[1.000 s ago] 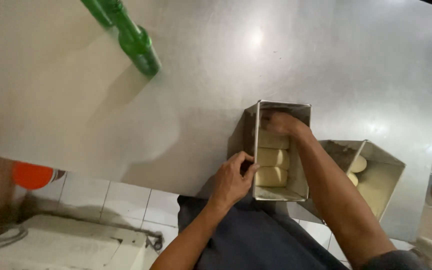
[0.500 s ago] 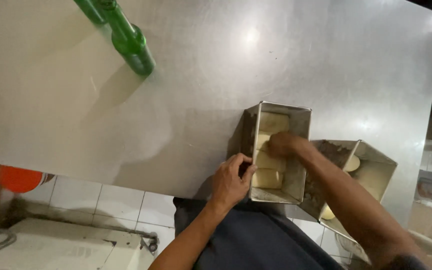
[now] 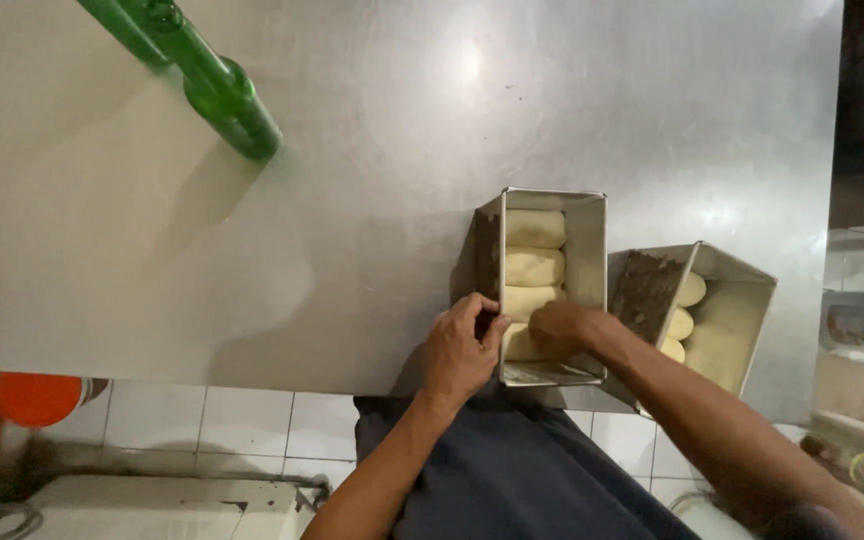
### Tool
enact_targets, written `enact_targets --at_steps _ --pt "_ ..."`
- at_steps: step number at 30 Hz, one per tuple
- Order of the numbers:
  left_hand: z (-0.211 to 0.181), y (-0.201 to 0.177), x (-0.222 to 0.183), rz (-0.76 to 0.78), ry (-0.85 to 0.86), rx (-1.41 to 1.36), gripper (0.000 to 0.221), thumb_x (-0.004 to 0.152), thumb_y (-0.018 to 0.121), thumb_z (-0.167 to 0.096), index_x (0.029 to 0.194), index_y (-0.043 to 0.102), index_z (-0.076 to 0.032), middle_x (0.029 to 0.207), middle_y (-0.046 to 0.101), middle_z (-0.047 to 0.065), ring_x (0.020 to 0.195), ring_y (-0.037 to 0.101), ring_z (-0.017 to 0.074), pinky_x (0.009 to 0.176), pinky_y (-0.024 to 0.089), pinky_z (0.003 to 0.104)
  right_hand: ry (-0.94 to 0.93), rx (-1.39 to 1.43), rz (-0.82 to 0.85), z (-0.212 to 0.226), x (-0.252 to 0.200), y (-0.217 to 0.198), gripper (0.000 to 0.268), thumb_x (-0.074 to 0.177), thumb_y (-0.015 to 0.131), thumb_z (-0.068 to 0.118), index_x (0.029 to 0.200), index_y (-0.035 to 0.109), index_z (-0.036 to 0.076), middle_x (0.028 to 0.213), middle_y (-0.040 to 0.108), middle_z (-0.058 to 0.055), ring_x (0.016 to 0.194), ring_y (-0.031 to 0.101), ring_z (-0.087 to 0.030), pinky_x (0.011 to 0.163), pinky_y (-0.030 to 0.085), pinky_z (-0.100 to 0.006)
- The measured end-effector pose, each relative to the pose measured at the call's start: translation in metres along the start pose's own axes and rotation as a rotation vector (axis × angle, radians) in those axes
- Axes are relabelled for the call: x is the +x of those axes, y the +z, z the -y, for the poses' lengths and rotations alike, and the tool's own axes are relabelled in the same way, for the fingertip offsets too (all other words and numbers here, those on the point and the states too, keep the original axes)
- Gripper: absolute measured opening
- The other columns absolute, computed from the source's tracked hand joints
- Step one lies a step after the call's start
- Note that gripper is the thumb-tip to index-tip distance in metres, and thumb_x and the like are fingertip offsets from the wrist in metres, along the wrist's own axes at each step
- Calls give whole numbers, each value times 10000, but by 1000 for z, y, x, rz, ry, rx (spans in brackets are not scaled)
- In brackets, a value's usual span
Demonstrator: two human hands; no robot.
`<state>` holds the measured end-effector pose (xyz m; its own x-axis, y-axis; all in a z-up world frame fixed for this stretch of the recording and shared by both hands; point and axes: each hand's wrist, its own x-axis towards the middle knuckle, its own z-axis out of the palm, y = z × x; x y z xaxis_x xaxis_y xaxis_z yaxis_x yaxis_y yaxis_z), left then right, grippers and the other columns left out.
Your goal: Placing shaped dough pieces into bread tins in a bakery production area.
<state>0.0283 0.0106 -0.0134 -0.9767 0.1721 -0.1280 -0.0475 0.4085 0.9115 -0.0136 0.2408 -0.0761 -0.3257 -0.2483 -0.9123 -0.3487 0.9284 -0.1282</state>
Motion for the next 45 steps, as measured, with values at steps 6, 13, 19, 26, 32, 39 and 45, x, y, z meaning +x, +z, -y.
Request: enact_targets --at_steps 6,13,19,26,32,39,45 --pt "-12 -5 -1 3 -9 -8 258 929 708 -325 988 675 -76 992 745 121 941 687 381 781 531 490 -3 71 -156 9 -1 23 265 843 679 279 918 780 45 937 741 -202 909 709 -389 799 548 -506" --pt "-14 -6 -4 35 -66 0 269 931 703 -334 1021 668 -83 985 727 123 912 697 354 777 541 470 -264 407 -469 22 31 37 162 825 667 165 903 740 42 879 725 -230 830 684 -411 724 537 -504" --pt "-14 -4 -6 -30 93 98 225 946 720 -281 1033 685 -77 989 744 119 952 694 356 948 489 496 -169 331 -335 -14 88 -11 205 754 711 183 876 755 24 871 743 -240 802 711 -396 717 547 -483" --pt "-18 5 -6 -111 251 272 365 918 689 -224 1246 667 -68 1173 708 150 1087 657 364 1047 371 581 -82 117 -388 2 22 -107 279 869 687 303 966 757 51 995 732 -226 877 701 -400 767 557 -501" --pt "-15 -9 10 -55 260 456 383 908 654 -169 1267 646 -35 1118 684 154 1126 624 363 1119 267 679 -304 -507 -555 -66 72 -80 243 899 654 181 1051 745 15 1017 735 -204 865 693 -386 743 560 -481" --pt "-25 -25 94 149 430 755 410 823 656 -29 1200 729 -174 1149 709 31 1159 610 267 1191 174 709 -259 -12 -373 -22 -71 -57 139 866 631 132 933 678 21 872 730 -202 819 706 -387 714 545 -508" --pt "-18 2 92 -161 554 655 401 880 678 -44 1226 737 -237 1233 713 0 1282 588 251 1216 180 694 -415 -48 -397 24 -91 -32 140 874 624 158 907 690 38 878 727 -185 876 701 -401 745 551 -518"
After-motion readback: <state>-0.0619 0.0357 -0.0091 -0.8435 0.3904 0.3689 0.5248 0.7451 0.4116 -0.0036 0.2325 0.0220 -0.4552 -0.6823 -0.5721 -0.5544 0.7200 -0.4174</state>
